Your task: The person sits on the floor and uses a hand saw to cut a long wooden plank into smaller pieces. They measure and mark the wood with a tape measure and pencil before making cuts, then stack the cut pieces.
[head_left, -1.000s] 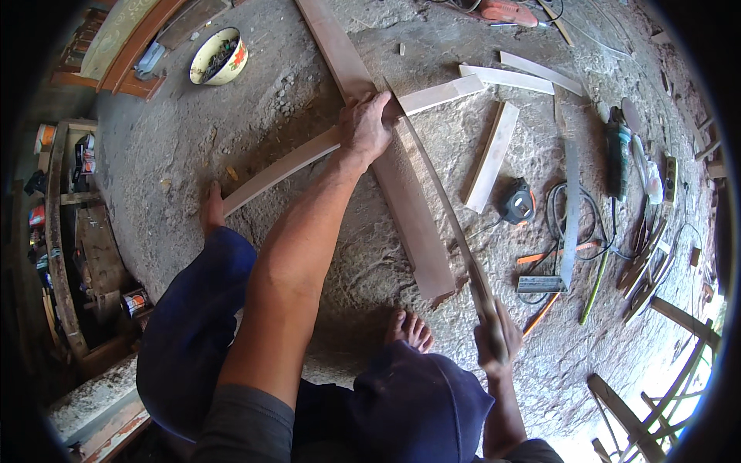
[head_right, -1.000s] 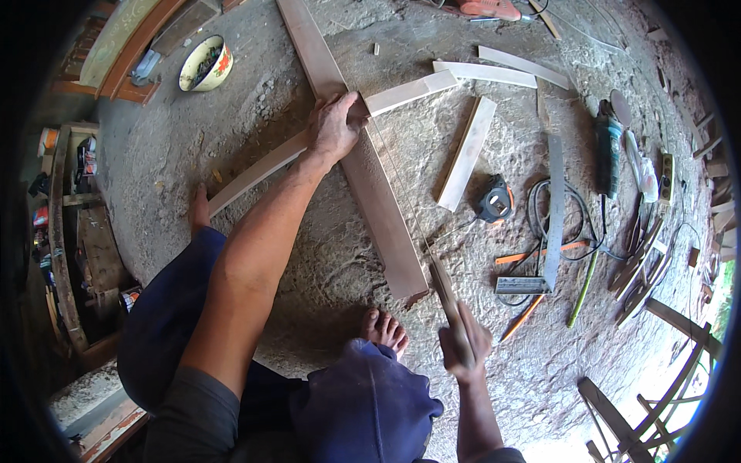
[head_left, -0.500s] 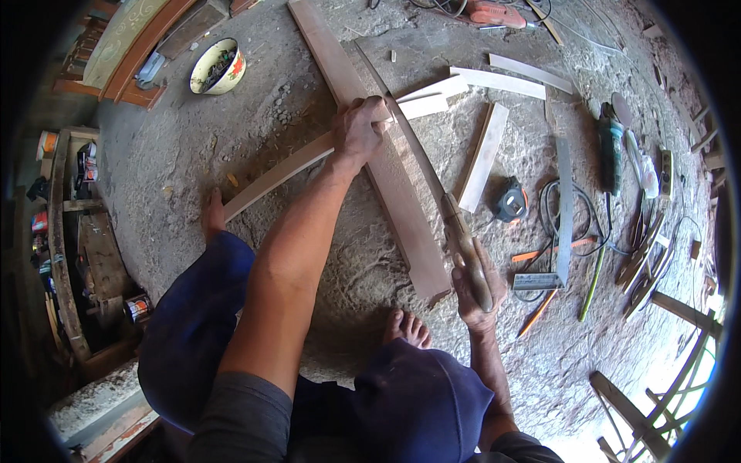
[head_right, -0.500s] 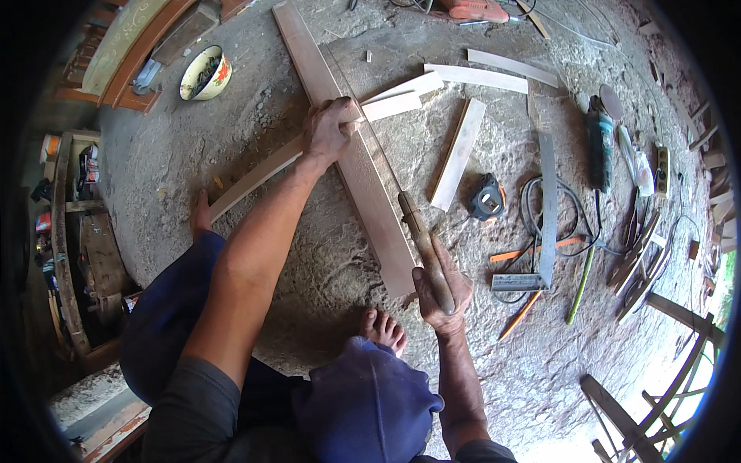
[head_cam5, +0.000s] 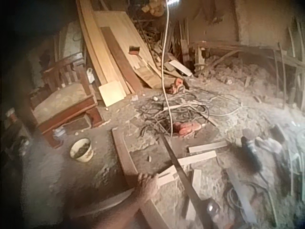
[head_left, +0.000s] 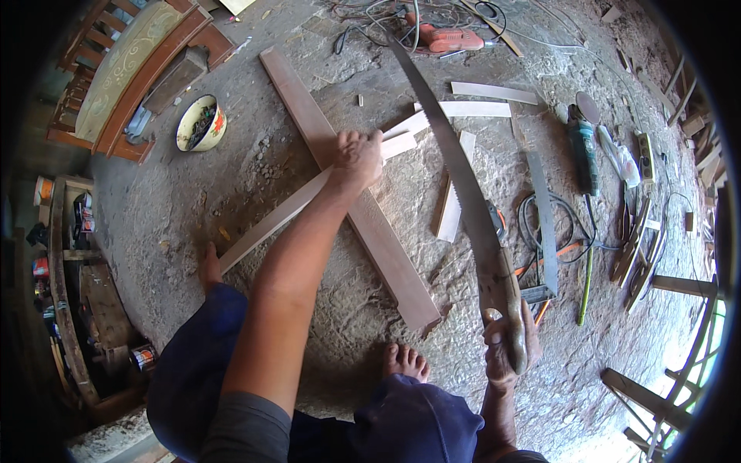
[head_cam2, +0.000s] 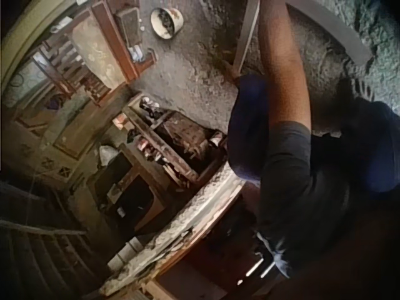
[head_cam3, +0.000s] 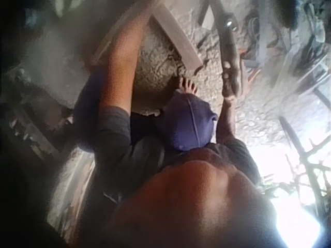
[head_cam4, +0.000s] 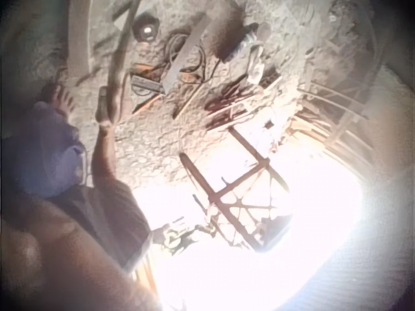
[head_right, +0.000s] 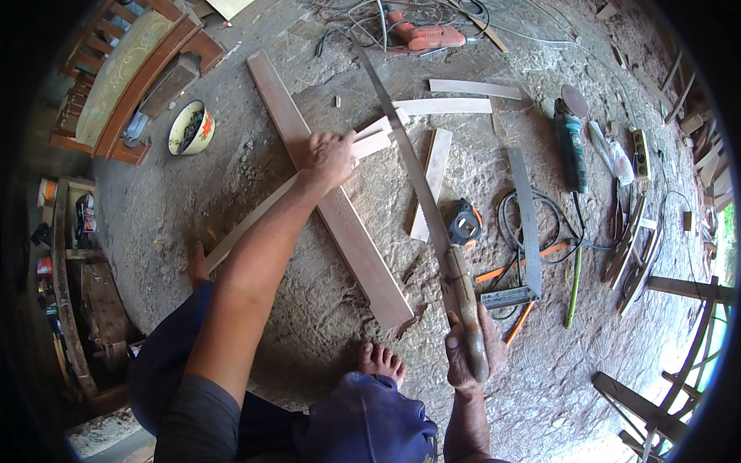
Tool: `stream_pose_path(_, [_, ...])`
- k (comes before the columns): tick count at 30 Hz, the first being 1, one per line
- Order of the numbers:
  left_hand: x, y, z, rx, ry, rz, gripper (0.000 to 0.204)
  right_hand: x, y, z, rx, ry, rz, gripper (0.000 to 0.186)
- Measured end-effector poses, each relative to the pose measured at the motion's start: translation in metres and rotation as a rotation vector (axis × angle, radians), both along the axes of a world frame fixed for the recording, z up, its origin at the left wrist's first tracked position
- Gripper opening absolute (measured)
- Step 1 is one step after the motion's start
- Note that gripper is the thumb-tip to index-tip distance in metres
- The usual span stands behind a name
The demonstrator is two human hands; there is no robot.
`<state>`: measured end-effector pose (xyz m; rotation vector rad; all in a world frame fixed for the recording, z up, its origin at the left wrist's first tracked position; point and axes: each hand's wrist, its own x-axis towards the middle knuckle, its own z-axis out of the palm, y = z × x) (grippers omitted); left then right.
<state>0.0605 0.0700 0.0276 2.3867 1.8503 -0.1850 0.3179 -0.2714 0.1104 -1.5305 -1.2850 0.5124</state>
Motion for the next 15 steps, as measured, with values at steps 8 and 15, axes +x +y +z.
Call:
stream_pose_path(8, [0.08, -0.034, 0.003, -0.197, -1.148, 0.018, 0.054, -0.018, 0.011, 0.01, 0.068, 0.41, -0.053, 0.07])
stream_pose_path(15, [-0.045, -0.108, -0.003, 0.33, -1.01, 0.068, 0.035, -0.018, 0.012, 0.015, 0.101, 0.375, 0.056, 0.076])
